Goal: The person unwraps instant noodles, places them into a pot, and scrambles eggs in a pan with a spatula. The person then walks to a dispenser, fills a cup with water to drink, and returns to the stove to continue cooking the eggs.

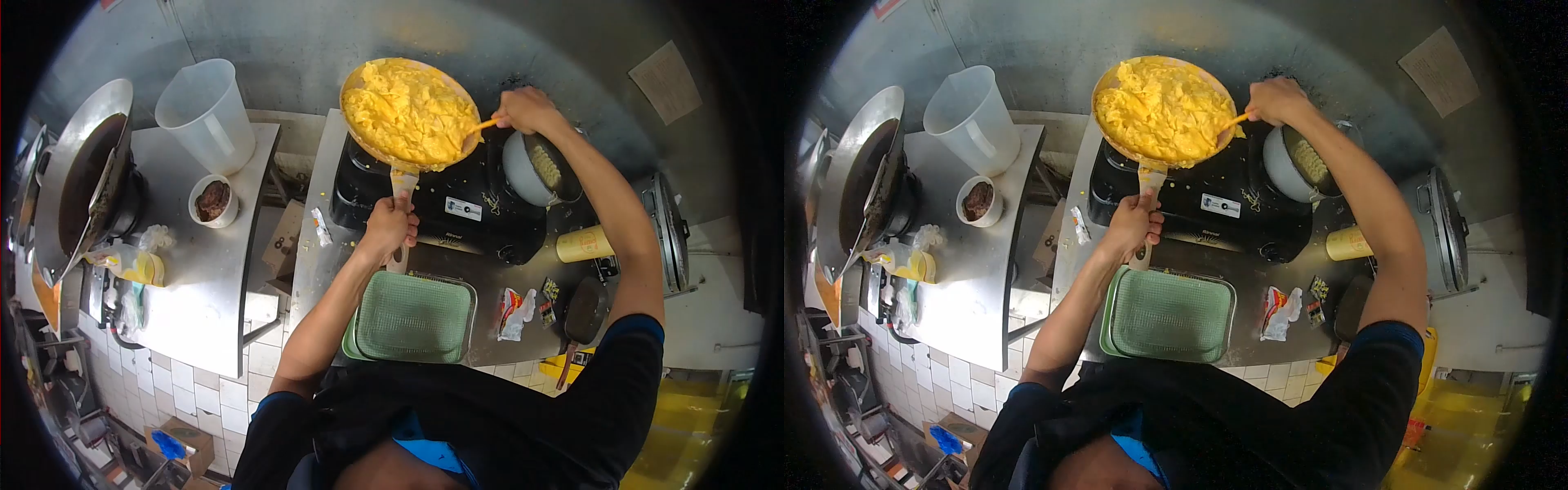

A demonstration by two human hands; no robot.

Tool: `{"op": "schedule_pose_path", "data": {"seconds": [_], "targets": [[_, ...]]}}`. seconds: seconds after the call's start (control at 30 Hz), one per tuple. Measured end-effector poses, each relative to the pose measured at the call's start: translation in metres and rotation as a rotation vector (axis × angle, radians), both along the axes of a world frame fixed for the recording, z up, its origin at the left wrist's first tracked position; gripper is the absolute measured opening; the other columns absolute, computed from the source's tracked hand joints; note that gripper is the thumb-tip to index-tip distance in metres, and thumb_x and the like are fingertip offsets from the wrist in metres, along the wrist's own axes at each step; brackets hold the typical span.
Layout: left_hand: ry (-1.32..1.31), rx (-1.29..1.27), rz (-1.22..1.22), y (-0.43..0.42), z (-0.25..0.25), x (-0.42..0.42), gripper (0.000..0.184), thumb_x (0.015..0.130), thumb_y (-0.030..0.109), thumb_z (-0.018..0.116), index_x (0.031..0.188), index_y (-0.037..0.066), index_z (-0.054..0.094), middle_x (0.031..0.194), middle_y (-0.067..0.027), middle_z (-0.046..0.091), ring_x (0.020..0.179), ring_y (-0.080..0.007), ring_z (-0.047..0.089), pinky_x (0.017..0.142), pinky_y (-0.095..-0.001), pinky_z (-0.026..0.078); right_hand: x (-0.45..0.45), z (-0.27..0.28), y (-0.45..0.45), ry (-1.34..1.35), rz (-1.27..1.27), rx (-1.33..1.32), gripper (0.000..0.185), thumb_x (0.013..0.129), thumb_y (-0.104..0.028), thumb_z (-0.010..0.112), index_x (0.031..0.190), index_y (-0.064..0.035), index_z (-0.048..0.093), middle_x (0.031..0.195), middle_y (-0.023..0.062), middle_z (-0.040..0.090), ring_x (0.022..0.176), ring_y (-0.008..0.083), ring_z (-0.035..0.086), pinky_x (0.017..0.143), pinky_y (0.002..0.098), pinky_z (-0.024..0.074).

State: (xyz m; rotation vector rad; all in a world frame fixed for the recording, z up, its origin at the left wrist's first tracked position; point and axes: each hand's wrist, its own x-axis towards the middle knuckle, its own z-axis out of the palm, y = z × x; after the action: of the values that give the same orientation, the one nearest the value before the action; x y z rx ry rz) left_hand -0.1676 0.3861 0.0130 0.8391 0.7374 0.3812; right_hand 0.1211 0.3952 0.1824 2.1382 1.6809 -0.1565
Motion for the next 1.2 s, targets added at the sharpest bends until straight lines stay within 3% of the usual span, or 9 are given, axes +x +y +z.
{"op": "schedule_pose_path", "data": {"seconds": [0.2,0.4,0.57,0.67,0.77,0.93,1.0,1.07,1.2], "targets": [[0.052,0.078,-0.081,0.005,-0.009,0.001,0.042,0.100,0.043,0.040,0.090,0.002,0.042,0.067,-0.0039,0.045,0.050,-0.0114,0.043,0.043,-0.0265,0.041,0.032,-0.038,0.057,-0.287,0.077,0.248,0.025,0.083,-0.033,0.069,0.099,-0.0152,0.073,0.093,0.0121,0.069,0.089,0.0300,0.065,0.077,0.0418,0.0497],[0.073,0.106,-0.130,0.011,-0.008,0.001,0.044,0.100,0.041,0.038,0.090,-0.001,0.043,0.072,-0.0131,0.054,0.051,-0.0169,0.053,0.044,-0.0301,0.048,0.016,-0.043,0.110,-0.036,-0.141,0.344,0.023,0.082,-0.032,0.069,0.099,-0.0159,0.073,0.087,0.0128,0.068,0.085,0.0304,0.065,0.075,0.0424,0.0493],[0.063,0.051,-0.118,0.009,-0.007,0.003,0.042,0.101,0.040,0.037,0.091,0.000,0.042,0.071,-0.0118,0.051,0.049,-0.0161,0.051,0.042,-0.0298,0.047,-0.021,-0.051,0.101,-0.107,0.279,0.408,0.024,0.080,-0.026,0.070,0.101,-0.0154,0.071,0.082,0.0143,0.067,0.080,0.0315,0.065,0.072,0.0435,0.0492],[0.064,0.036,-0.103,0.007,-0.005,0.003,0.041,0.101,0.040,0.037,0.092,0.001,0.042,0.070,-0.0105,0.051,0.050,-0.0153,0.051,0.042,-0.0294,0.047,-0.051,-0.054,0.063,-0.187,0.439,0.343,0.024,0.087,-0.015,0.057,0.109,-0.0097,0.066,0.080,0.0144,0.066,0.076,0.0324,0.065,0.065,0.0432,0.0517],[0.029,-0.026,-0.092,0.005,-0.008,0.003,0.044,0.100,0.045,0.040,0.094,0.001,0.042,0.069,-0.0074,0.047,0.052,-0.0131,0.045,0.043,-0.0267,0.042,-0.101,-0.046,0.001,-0.160,0.516,0.387,0.014,0.077,-0.007,0.058,0.082,0.0032,0.067,0.073,0.0168,0.065,0.074,0.0317,0.067,0.064,0.0421,0.0545],[0.081,0.037,-0.068,0.002,-0.004,0.003,0.042,0.100,0.043,0.040,0.092,0.003,0.041,0.066,-0.0038,0.043,0.051,-0.0109,0.041,0.042,-0.0250,0.038,-0.116,-0.079,-0.010,-0.158,0.510,0.243,0.013,0.077,-0.009,0.059,0.077,-0.0020,0.069,0.071,0.0163,0.064,0.070,0.0320,0.066,0.062,0.0425,0.0536],[0.060,0.033,-0.078,0.005,-0.005,0.004,0.041,0.100,0.043,0.040,0.092,0.003,0.041,0.066,-0.0029,0.041,0.051,-0.0105,0.040,0.042,-0.0248,0.037,-0.065,-0.099,0.032,-0.178,0.578,0.531,0.012,0.072,-0.013,0.060,0.067,-0.0032,0.064,0.068,0.0154,0.063,0.066,0.0312,0.064,0.058,0.0430,0.0501],[0.021,0.005,-0.069,0.005,-0.006,0.003,0.039,0.100,0.042,0.040,0.092,0.003,0.041,0.065,-0.0023,0.041,0.051,-0.0104,0.039,0.041,-0.0255,0.037,-0.027,-0.070,0.057,-0.144,0.489,0.565,0.015,0.075,-0.018,0.061,0.069,-0.0046,0.064,0.066,0.0143,0.061,0.066,0.0304,0.063,0.059,0.0427,0.0484],[-0.008,-0.053,-0.060,0.002,-0.004,0.001,0.039,0.100,0.041,0.040,0.092,0.003,0.041,0.065,-0.0026,0.042,0.051,-0.0106,0.040,0.042,-0.0260,0.037,-0.094,0.036,-0.007,-0.060,0.275,0.536,0.015,0.077,-0.021,0.065,0.070,-0.0070,0.063,0.066,0.0128,0.062,0.068,0.0317,0.063,0.060,0.0441,0.0468]]}}
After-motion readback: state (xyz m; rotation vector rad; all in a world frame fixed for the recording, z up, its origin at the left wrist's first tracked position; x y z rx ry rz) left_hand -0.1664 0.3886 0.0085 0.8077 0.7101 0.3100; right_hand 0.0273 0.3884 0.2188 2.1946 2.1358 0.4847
